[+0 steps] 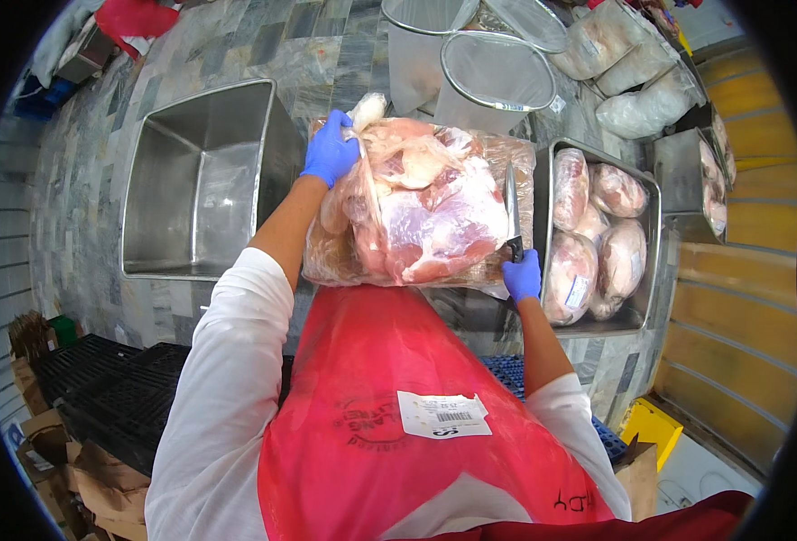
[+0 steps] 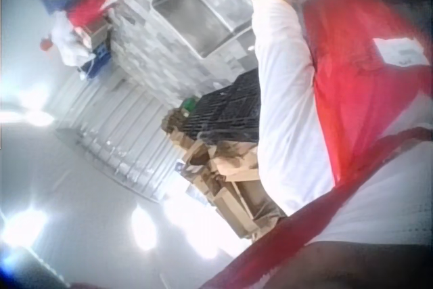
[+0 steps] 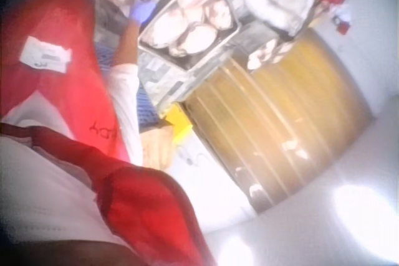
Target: The person unwraps a large piece of meat from plastic packaging and uses a knife to trim and cut it on a cutting board. The trimmed pieces are placed into a metal tray nearby.
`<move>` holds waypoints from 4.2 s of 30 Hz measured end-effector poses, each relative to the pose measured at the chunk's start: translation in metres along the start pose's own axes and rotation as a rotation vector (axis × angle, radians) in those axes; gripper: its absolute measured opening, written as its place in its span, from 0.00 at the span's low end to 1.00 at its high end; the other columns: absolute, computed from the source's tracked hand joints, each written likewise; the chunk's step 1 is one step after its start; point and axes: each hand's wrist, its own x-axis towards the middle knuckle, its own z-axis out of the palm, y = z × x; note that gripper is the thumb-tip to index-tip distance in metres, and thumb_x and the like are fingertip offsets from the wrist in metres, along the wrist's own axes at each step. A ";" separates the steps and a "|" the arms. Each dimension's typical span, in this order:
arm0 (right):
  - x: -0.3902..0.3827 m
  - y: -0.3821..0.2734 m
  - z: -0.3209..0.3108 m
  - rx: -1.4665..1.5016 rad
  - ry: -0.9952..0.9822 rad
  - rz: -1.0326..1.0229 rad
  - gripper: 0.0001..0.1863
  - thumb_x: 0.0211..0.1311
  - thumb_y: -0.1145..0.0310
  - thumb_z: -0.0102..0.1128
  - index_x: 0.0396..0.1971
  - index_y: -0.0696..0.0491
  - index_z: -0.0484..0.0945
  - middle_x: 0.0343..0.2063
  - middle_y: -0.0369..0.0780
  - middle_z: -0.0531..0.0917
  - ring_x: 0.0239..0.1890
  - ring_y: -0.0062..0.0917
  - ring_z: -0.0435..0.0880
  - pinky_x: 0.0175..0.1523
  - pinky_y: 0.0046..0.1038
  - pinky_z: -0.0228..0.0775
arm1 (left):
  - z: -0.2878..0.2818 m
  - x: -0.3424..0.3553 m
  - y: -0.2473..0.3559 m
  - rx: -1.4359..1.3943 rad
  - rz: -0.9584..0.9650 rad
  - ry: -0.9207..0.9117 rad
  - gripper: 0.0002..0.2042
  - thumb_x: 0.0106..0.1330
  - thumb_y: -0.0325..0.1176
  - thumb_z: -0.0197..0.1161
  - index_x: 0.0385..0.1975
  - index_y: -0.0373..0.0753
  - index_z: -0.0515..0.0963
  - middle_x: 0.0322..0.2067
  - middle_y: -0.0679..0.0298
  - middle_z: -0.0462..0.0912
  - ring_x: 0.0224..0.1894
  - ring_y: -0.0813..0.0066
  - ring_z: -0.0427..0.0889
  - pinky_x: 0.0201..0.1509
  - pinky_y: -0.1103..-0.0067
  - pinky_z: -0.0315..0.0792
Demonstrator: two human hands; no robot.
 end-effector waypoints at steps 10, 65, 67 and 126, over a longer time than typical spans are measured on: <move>-0.132 -0.044 -0.149 0.281 -0.085 -0.245 0.24 0.63 0.67 0.71 0.58 0.55 0.80 0.39 0.47 0.87 0.39 0.31 0.87 0.49 0.33 0.78 | -0.013 0.020 -0.021 -0.216 0.078 -0.118 0.42 0.51 0.47 0.73 0.69 0.46 0.66 0.53 0.42 0.82 0.56 0.40 0.81 0.63 0.59 0.74; -0.166 -0.084 -0.213 -0.245 -0.180 -0.474 0.17 0.61 0.66 0.66 0.50 0.47 0.78 0.30 0.49 0.86 0.35 0.49 0.87 0.38 0.47 0.78 | 0.019 0.014 -0.006 0.022 0.300 -0.199 0.28 0.59 0.46 0.69 0.59 0.45 0.78 0.55 0.50 0.82 0.58 0.48 0.79 0.64 0.63 0.73; -0.172 -0.099 -0.218 -0.337 -0.152 -0.508 0.21 0.63 0.66 0.65 0.57 0.45 0.77 0.30 0.48 0.85 0.33 0.47 0.87 0.36 0.47 0.77 | 0.019 0.011 -0.002 -0.022 0.290 -0.194 0.28 0.59 0.47 0.70 0.60 0.45 0.77 0.56 0.50 0.82 0.59 0.48 0.79 0.64 0.63 0.73; -0.202 -0.188 -0.228 -0.857 -0.140 -0.832 0.25 0.67 0.63 0.61 0.65 0.45 0.75 0.22 0.43 0.81 0.23 0.38 0.83 0.27 0.40 0.75 | 0.025 0.002 -0.006 0.027 0.152 -0.064 0.27 0.60 0.47 0.66 0.60 0.46 0.78 0.55 0.52 0.83 0.57 0.49 0.81 0.62 0.63 0.75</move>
